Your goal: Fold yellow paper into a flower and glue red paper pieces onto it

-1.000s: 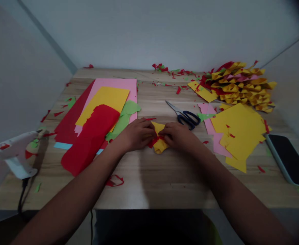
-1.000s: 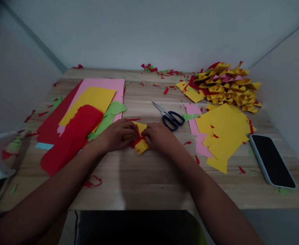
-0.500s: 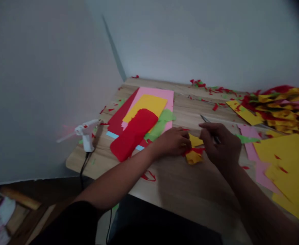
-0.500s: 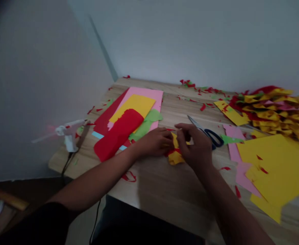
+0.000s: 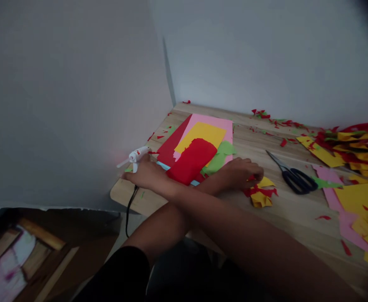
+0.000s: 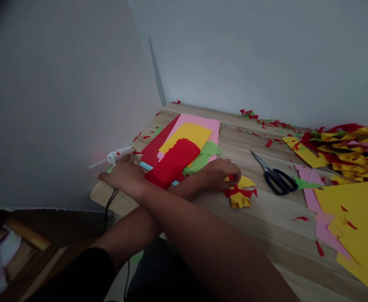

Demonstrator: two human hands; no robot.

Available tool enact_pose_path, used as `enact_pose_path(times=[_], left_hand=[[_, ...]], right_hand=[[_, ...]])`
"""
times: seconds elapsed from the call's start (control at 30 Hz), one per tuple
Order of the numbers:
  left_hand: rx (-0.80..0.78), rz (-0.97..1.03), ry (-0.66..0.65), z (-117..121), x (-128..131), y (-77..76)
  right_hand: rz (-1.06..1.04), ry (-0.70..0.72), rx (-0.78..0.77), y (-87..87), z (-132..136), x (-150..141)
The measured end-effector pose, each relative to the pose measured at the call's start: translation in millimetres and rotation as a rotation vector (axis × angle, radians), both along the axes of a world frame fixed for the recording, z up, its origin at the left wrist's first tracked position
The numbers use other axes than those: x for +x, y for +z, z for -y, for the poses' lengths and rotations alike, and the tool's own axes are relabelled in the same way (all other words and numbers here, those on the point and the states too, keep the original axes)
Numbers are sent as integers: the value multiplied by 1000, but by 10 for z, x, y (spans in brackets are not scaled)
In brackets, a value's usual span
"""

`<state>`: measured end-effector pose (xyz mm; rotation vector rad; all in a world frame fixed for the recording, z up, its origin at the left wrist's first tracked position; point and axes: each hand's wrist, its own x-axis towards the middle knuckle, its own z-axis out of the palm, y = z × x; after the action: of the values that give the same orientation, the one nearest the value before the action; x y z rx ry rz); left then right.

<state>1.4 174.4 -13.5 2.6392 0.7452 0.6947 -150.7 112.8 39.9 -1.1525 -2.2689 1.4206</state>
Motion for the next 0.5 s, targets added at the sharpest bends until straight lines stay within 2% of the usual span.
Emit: enact_pose_path(times=[0.1, 0.23, 0.3, 0.4, 0.5], left_hand=[[-28, 1, 17, -20, -47, 65], [-53, 38, 94, -7, -68, 157], [-15, 20, 122, 47, -15, 201], [155, -57, 93, 227, 58, 261], [275, -83, 101, 562, 17, 273]], right_hand=[[99, -29, -2, -45, 36, -74], [74, -31, 40, -88, -4, -31], [75, -46, 41, -97, -25, -29], [80, -83, 25, -88, -24, -68], [42, -165, -8, -36, -9, -84]])
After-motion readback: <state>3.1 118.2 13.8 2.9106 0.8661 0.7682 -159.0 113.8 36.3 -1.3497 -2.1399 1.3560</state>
